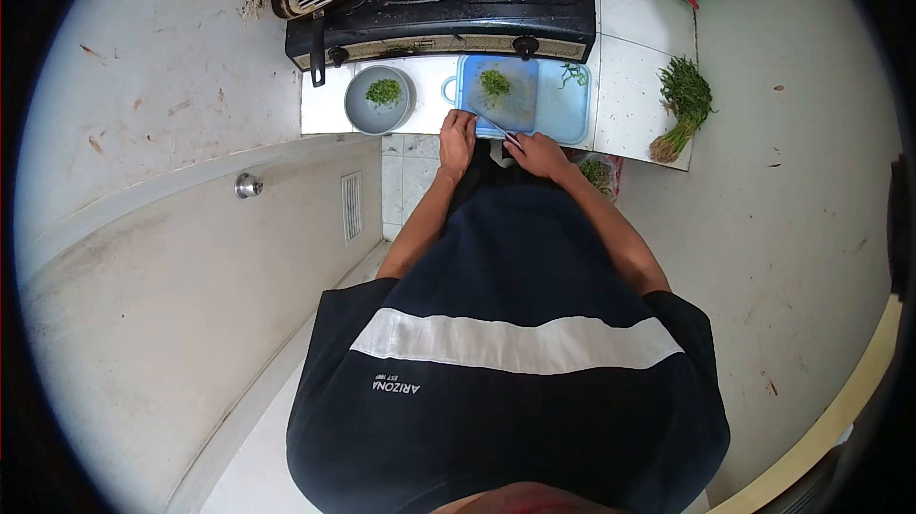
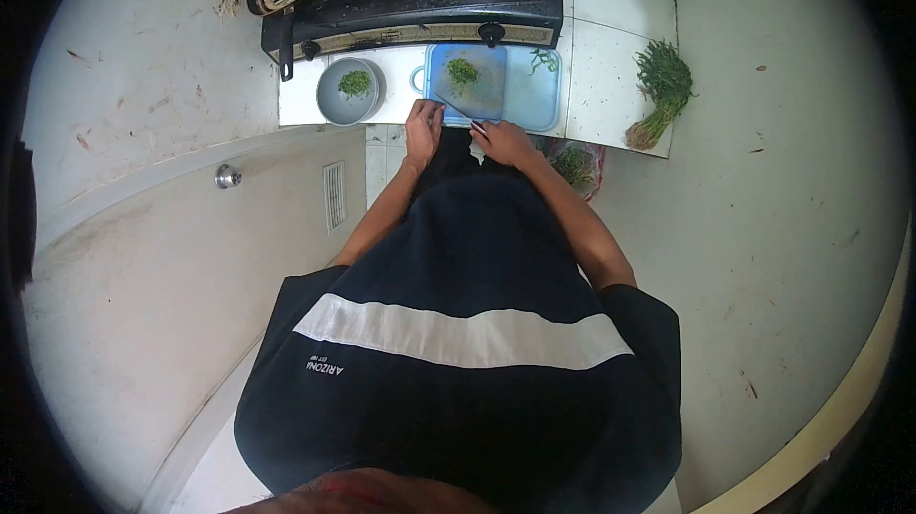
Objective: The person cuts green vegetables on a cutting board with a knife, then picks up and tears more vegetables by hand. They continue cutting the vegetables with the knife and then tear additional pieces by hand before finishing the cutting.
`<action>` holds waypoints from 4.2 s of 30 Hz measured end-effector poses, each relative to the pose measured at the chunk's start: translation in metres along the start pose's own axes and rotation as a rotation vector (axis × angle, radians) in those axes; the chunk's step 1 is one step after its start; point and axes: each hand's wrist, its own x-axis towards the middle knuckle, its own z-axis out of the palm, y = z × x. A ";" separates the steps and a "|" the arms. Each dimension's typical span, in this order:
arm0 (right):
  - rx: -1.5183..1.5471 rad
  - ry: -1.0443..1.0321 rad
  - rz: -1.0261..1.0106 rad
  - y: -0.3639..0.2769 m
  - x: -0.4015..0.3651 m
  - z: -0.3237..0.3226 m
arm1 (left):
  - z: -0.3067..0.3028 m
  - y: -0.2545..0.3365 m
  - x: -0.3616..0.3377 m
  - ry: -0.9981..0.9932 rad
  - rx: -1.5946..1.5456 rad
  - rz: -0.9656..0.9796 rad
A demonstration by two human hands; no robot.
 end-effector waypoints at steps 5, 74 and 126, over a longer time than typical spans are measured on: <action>0.010 -0.084 0.032 -0.004 0.002 -0.006 | 0.001 0.002 -0.001 0.011 -0.031 -0.051; -0.098 -0.021 0.057 -0.022 -0.006 -0.016 | -0.017 0.008 -0.009 -0.124 0.302 0.196; 0.051 -0.025 0.017 -0.008 0.004 0.006 | -0.026 0.014 -0.032 -0.269 0.140 -0.004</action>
